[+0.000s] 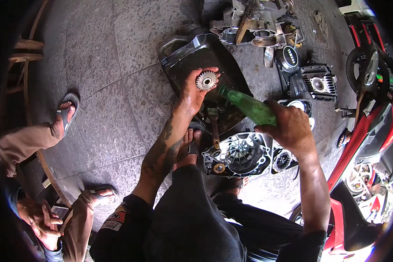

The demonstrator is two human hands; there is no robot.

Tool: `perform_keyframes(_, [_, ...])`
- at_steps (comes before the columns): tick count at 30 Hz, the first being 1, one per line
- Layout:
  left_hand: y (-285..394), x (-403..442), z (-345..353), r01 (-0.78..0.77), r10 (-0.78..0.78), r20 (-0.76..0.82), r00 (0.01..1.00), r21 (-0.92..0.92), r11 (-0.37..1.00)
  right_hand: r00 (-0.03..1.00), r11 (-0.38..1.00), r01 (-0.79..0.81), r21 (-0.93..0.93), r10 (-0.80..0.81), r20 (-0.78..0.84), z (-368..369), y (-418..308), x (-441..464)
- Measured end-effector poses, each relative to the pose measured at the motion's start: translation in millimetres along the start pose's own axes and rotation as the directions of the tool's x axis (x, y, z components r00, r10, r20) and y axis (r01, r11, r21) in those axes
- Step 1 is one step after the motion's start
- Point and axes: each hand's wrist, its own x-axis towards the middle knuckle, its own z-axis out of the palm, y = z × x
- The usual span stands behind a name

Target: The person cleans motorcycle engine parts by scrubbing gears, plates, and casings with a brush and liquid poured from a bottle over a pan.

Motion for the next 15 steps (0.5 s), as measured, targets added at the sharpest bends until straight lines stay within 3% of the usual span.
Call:
perform_keyframes(6, [2.3,-1.9,2.0,-0.069,0.069,0.005,0.998,0.133,0.989,0.996,1.000,-0.009,-0.007,0.010,0.084,1.4,-3.6,-2.5])
perform_keyframes(15, [3.7,-4.9,5.2,-0.121,0.128,-0.003,0.992,0.290,0.949,0.998,1.000,0.018,-0.010,-0.017,0.060,4.9,-1.8,-3.8])
